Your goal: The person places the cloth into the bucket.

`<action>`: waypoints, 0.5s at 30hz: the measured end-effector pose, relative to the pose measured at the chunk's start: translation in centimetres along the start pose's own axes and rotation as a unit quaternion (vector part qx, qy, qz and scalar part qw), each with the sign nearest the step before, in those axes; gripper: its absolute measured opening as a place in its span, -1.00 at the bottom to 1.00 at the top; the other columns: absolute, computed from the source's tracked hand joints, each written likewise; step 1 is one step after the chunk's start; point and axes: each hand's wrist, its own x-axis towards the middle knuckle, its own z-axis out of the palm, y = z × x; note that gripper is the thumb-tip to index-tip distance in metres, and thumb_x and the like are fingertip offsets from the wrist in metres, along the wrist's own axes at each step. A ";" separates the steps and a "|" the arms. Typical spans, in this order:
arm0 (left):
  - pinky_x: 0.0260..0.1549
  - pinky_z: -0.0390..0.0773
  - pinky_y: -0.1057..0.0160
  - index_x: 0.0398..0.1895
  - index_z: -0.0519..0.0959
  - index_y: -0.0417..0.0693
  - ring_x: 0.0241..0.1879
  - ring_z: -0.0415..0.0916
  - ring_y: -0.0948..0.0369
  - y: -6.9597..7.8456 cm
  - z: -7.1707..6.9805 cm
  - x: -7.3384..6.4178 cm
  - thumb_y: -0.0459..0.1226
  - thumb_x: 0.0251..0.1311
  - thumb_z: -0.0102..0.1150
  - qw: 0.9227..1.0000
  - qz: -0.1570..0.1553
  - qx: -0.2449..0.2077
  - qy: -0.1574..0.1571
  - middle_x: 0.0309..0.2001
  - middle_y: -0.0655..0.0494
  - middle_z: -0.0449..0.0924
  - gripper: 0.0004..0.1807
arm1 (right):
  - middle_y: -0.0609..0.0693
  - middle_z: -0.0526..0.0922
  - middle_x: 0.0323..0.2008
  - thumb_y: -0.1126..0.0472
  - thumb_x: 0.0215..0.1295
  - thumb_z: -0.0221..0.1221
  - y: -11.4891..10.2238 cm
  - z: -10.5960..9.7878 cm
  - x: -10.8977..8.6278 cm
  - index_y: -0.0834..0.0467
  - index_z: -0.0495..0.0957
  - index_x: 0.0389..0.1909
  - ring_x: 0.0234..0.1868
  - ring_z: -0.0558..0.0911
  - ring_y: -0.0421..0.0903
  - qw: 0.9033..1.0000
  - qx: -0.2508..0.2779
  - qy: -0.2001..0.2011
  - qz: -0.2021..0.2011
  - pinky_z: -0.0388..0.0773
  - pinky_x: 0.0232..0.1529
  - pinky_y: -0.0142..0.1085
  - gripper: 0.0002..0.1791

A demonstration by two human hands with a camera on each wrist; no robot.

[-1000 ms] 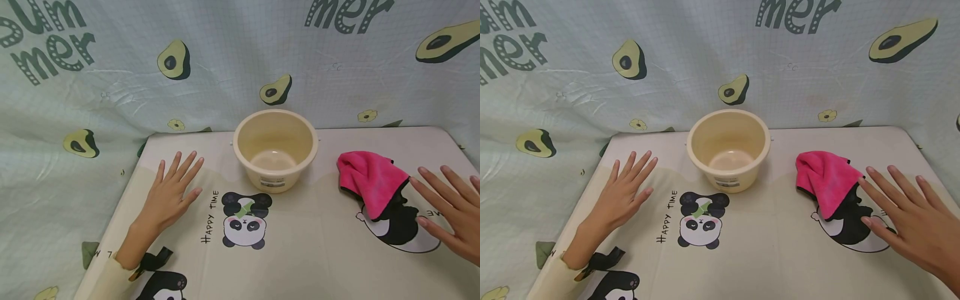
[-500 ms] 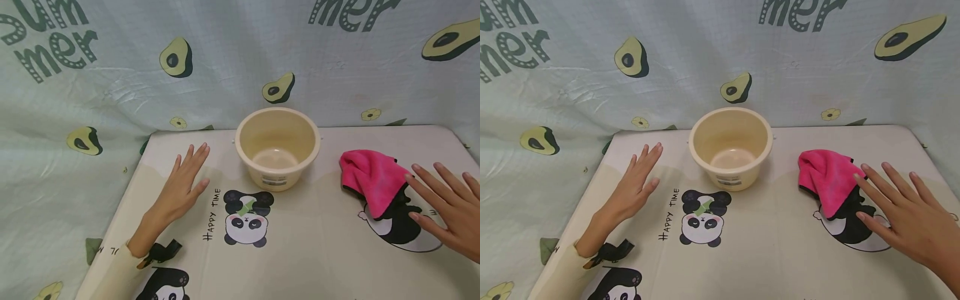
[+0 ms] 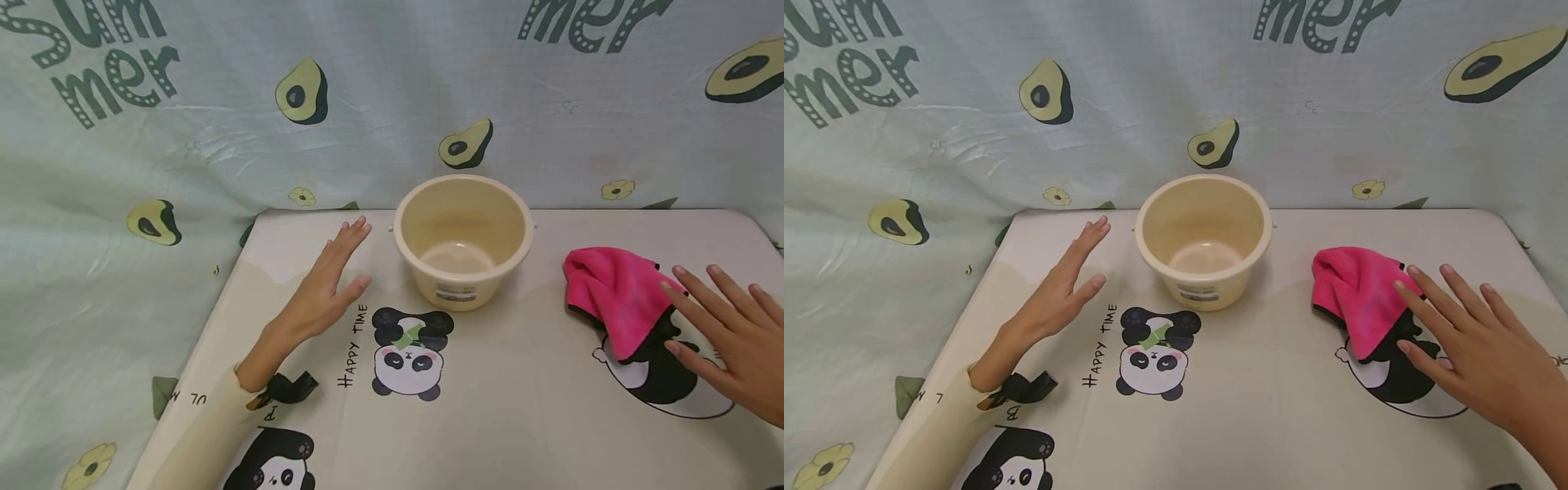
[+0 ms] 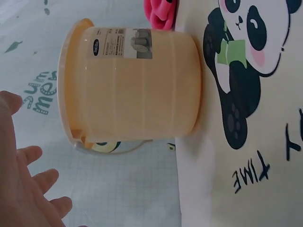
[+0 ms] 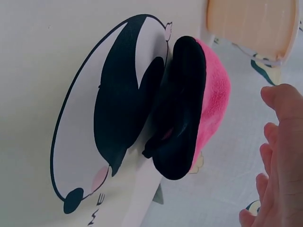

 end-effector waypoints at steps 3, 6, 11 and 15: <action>0.55 -0.16 -0.18 0.65 0.02 0.23 0.63 -0.30 0.16 0.2 0.2 0.7 0.36 0.41 -0.19 1.000 -0.004 -0.012 -0.001 0.64 0.27 -0.11 -0.14 | -0.14 -0.37 0.65 -0.45 0.44 -0.13 0.0 0.2 0.0 -0.10 -0.24 0.66 0.63 -0.37 0.03 1.000 0.009 0.000 0.000 -0.53 0.56 0.08 -0.03; 0.53 -0.08 -0.21 0.64 0.03 0.29 0.62 -0.30 0.21 0.5 0.3 1.7 0.34 0.39 -0.10 1.000 -0.005 -0.028 0.000 0.64 0.33 -0.12 -0.15 | -0.11 -0.35 0.65 -0.40 0.47 -0.11 0.1 0.4 0.1 -0.07 -0.21 0.66 0.63 -0.34 0.06 1.000 0.015 0.004 -0.002 -0.52 0.57 0.08 -0.06; 0.51 0.02 -0.20 0.63 0.04 0.34 0.61 -0.22 0.28 0.9 0.6 3.3 0.32 0.34 0.03 0.998 -0.004 -0.064 0.002 0.63 0.41 -0.13 -0.13 | 0.01 -0.35 0.65 -0.38 0.43 -0.01 0.0 0.7 0.5 -0.03 -0.24 0.66 0.63 -0.34 0.16 1.000 0.003 -0.011 -0.011 -0.54 0.54 0.11 0.00; 0.50 0.04 -0.20 0.64 0.03 0.34 0.59 -0.18 0.32 1.1 1.0 4.1 0.36 0.29 0.06 0.996 -0.001 -0.087 -0.006 0.62 0.44 -0.13 -0.07 | 0.04 -0.35 0.65 -0.31 0.36 0.14 -0.1 0.9 0.6 0.02 -0.20 0.66 0.62 -0.36 0.16 0.999 -0.002 -0.021 -0.026 -0.53 0.53 0.12 0.07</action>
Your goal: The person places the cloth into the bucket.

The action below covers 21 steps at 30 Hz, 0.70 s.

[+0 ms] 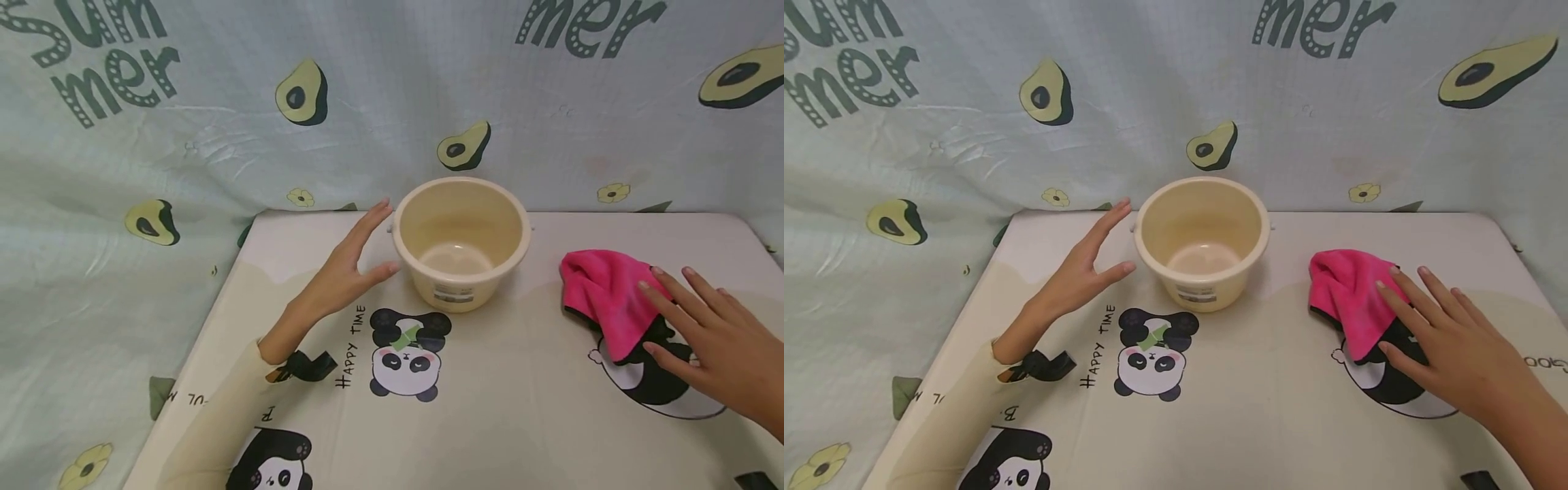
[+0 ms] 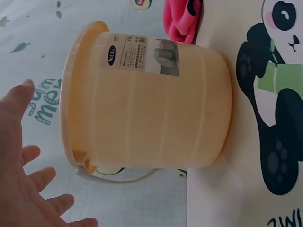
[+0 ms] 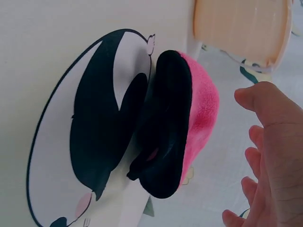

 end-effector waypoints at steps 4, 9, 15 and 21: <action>0.50 0.06 -0.18 0.64 0.02 0.37 0.59 -0.16 0.34 0.1 0.2 0.7 0.36 0.25 0.11 1.000 0.004 -0.010 -0.009 0.62 0.45 -0.12 -0.04 | 0.03 -0.35 0.65 -0.29 0.35 0.16 -0.2 0.1 0.2 0.04 -0.16 0.66 0.63 -0.36 0.14 1.000 0.003 0.005 -0.010 -0.52 0.53 0.12 0.06; 0.50 0.07 -0.16 0.62 0.09 0.37 0.58 -0.13 0.35 0.3 0.5 1.7 0.22 0.22 0.29 1.000 -0.002 -0.015 -0.014 0.61 0.48 -0.09 -0.06 | 0.01 -0.32 0.66 -0.42 0.44 -0.06 -0.3 -0.1 0.4 0.04 -0.14 0.66 0.63 -0.32 0.14 1.000 0.012 0.021 -0.018 -0.48 0.55 0.09 -0.01; 0.51 0.07 -0.12 0.56 0.26 0.33 0.57 -0.12 0.38 -0.1 0.7 2.9 -0.01 0.16 0.45 1.000 0.002 -0.024 -0.014 0.59 0.50 -0.04 -0.11 | 0.04 -0.28 0.66 -0.45 0.48 -0.20 0.2 -0.2 1.0 0.08 -0.12 0.65 0.63 -0.30 0.17 0.998 0.031 0.031 -0.047 -0.47 0.58 -0.06 -0.03; 0.47 0.20 -0.07 0.50 0.37 0.22 0.56 -0.04 0.37 -0.8 0.7 3.9 -0.09 0.08 0.54 0.998 0.005 -0.057 -0.026 0.58 0.48 0.03 -0.13 | 0.08 -0.28 0.65 -0.14 0.29 0.30 0.9 -0.2 2.1 0.02 -0.19 0.66 0.62 -0.32 0.19 0.997 0.053 -0.010 -0.047 -0.44 0.55 0.02 0.12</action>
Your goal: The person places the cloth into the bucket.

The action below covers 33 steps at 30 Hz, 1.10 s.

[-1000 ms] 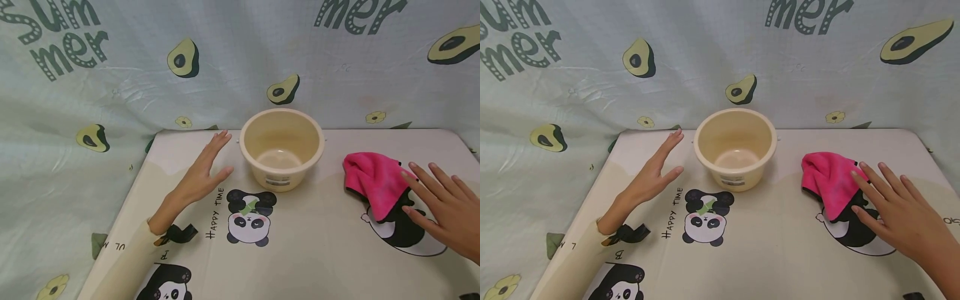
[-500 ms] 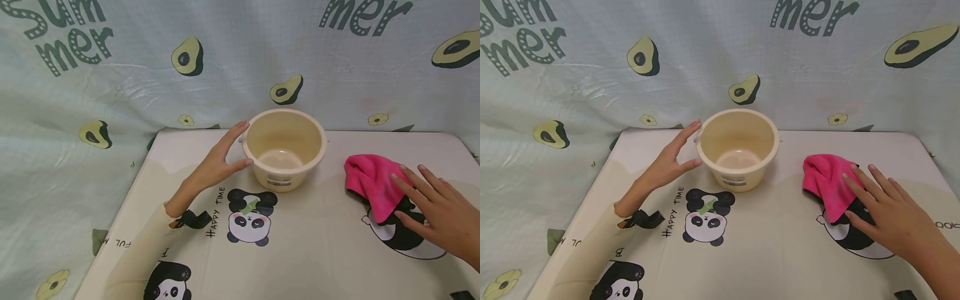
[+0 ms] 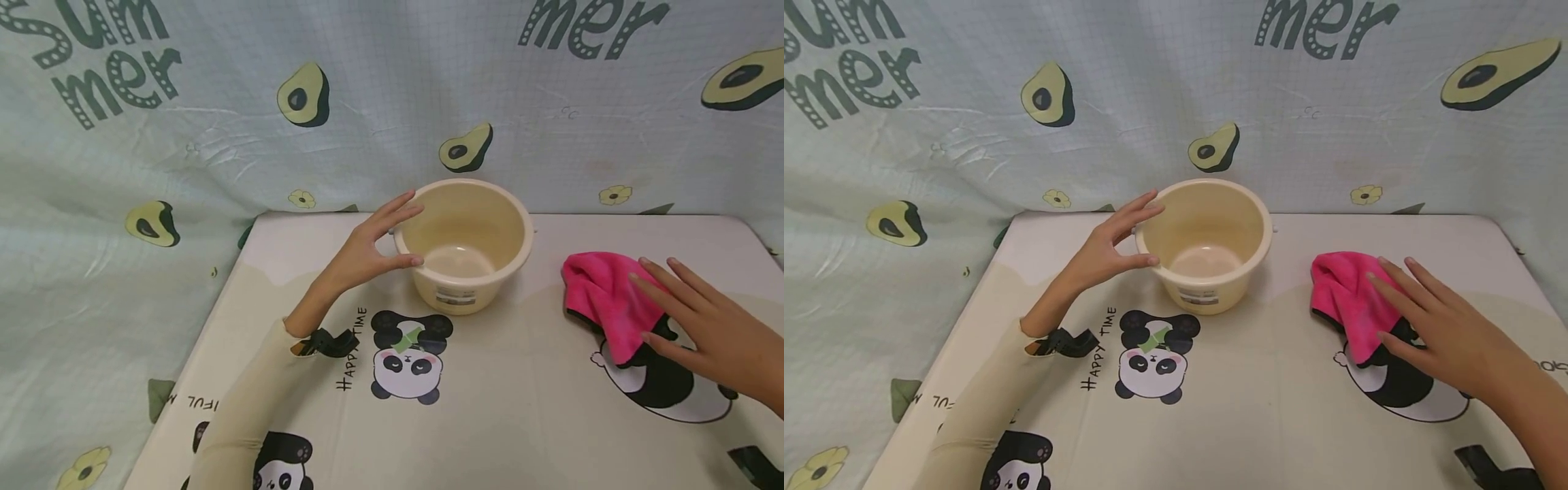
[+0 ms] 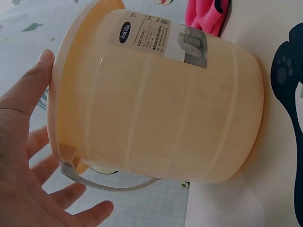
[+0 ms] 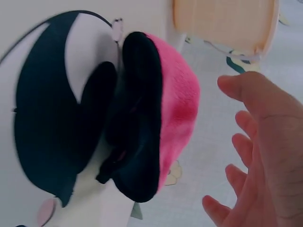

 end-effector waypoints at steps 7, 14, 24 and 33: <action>0.43 0.30 0.16 0.48 0.40 0.02 0.54 0.07 0.29 -0.3 -0.3 0.5 -0.20 0.06 0.57 0.997 -0.042 -0.045 -0.035 0.59 0.36 0.07 -0.13 | 0.03 -0.21 0.65 0.02 0.25 0.38 1.2 -0.1 1.0 0.01 -0.13 0.66 0.63 -0.30 0.14 0.996 0.082 -0.020 0.001 -0.35 0.54 0.15 0.11; 0.38 0.36 0.26 0.43 0.45 -0.09 0.49 0.20 0.28 -0.1 -1.2 1.4 -0.27 0.00 0.60 0.996 -0.036 -0.056 -0.056 0.56 0.31 0.17 -0.15 | 0.23 0.12 0.52 0.26 0.09 0.46 2.8 0.3 2.2 0.05 0.20 0.56 0.60 -0.08 0.11 0.987 0.159 -0.028 -0.008 0.03 0.48 0.30 0.00; 0.37 0.37 0.27 0.42 0.48 -0.04 0.48 0.22 0.28 -0.2 -1.1 1.5 -0.27 0.01 0.60 0.995 -0.044 -0.059 -0.063 0.55 0.32 0.19 -0.17 | 0.20 0.45 0.29 0.15 0.04 0.53 4.2 -1.2 3.5 0.14 0.47 0.33 0.19 0.40 0.22 0.991 0.121 -0.064 0.001 0.61 -0.12 0.35 -0.21; 0.38 0.37 0.23 0.40 0.50 -0.03 0.48 0.21 0.26 -0.2 -1.3 1.7 -0.25 0.01 0.60 0.996 -0.041 -0.053 -0.066 0.55 0.31 0.20 -0.20 | -0.23 0.30 0.45 0.07 -0.20 0.65 5.6 -1.0 4.4 0.04 0.40 0.43 0.35 0.03 -0.66 0.988 0.139 -0.061 -0.011 0.66 -0.06 0.21 0.06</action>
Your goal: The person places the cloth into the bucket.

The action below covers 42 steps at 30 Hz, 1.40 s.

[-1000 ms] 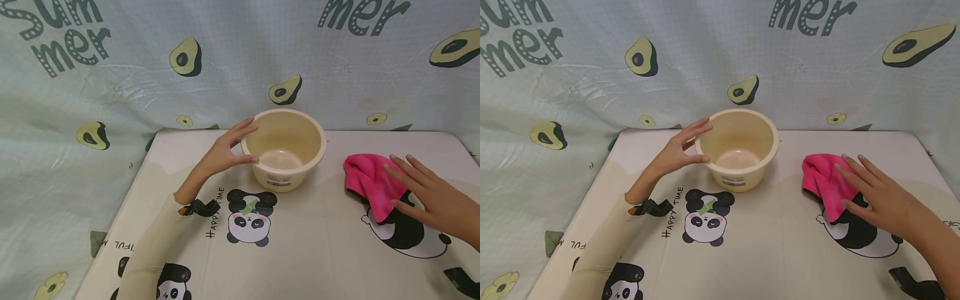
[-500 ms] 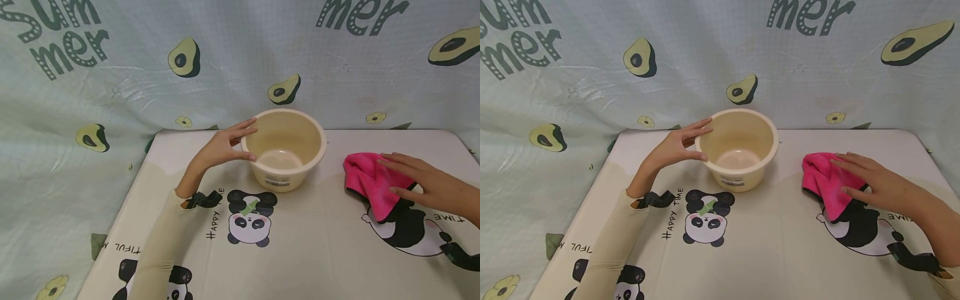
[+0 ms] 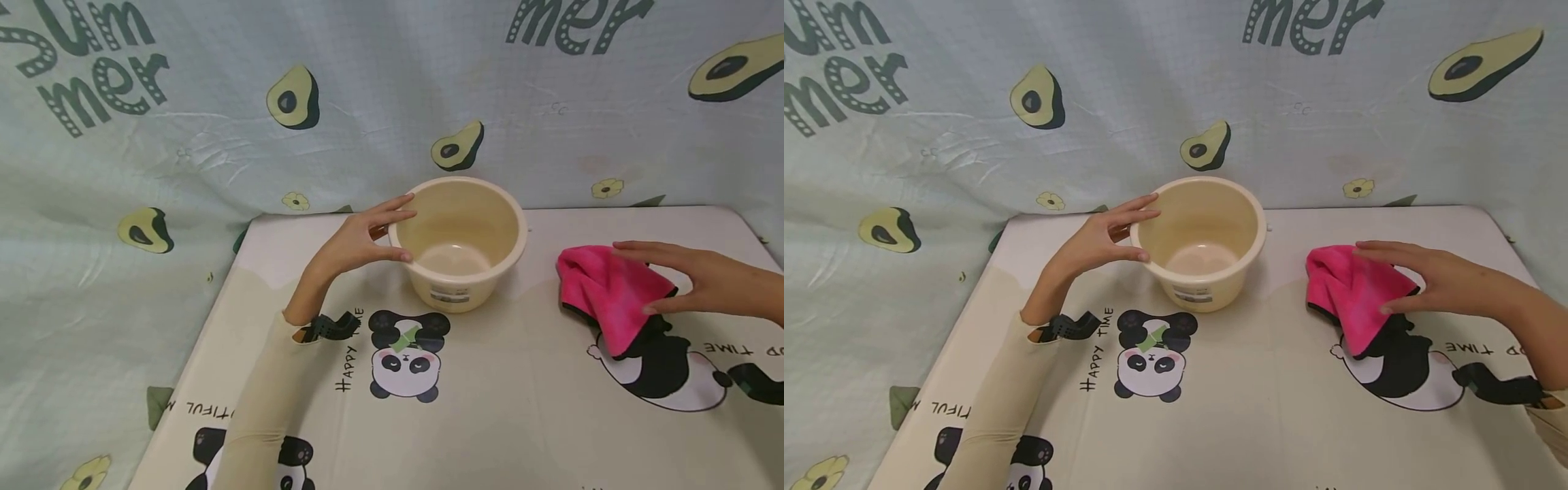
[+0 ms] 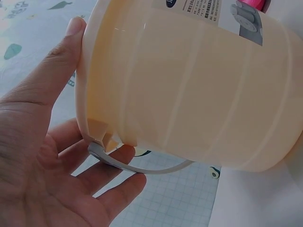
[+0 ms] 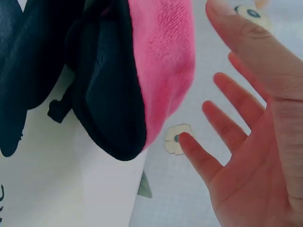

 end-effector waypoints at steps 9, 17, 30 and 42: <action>0.38 0.37 0.24 0.39 0.51 -0.05 0.48 0.22 0.26 -0.1 -0.1 -0.1 -0.27 0.01 0.59 1.000 0.000 -0.002 0.001 0.55 0.30 0.21 -0.20 | -0.13 0.23 0.48 -0.02 -0.07 0.59 0.6 1.7 3.0 -0.02 0.40 0.45 0.43 -0.01 -0.59 0.994 0.062 -0.072 -0.054 0.60 0.04 -0.38 -0.02; 0.38 0.36 0.23 0.40 0.50 -0.05 0.49 0.21 0.25 0.0 0.1 -0.2 -0.28 0.01 0.59 1.000 0.000 -0.008 0.000 0.54 0.29 0.21 -0.19 | 0.29 0.20 0.47 -0.06 -0.01 0.53 -0.2 4.0 4.9 0.09 0.30 0.50 0.43 0.12 0.41 0.988 0.103 -0.106 -0.036 0.35 0.14 0.50 0.03; 0.37 0.37 0.26 0.40 0.50 -0.06 0.48 0.22 0.25 -0.1 0.1 -0.2 -0.29 0.02 0.58 1.000 0.001 -0.009 0.000 0.55 0.29 0.21 -0.21 | 0.33 0.15 0.47 0.07 0.22 0.39 -0.6 3.0 5.4 0.15 0.24 0.47 0.40 0.14 0.42 0.986 0.135 -0.099 0.012 0.30 0.14 0.52 -0.15; 0.39 0.37 0.19 0.42 0.47 -0.02 0.50 0.19 0.26 0.0 0.1 -0.1 -0.26 0.04 0.57 1.000 0.002 0.001 -0.004 0.55 0.32 0.19 -0.19 | 0.46 0.32 0.16 -0.10 0.16 0.45 -2.7 3.6 3.9 0.27 0.40 0.27 0.15 0.29 0.50 0.989 0.023 -0.046 0.137 0.62 -0.12 0.29 -0.19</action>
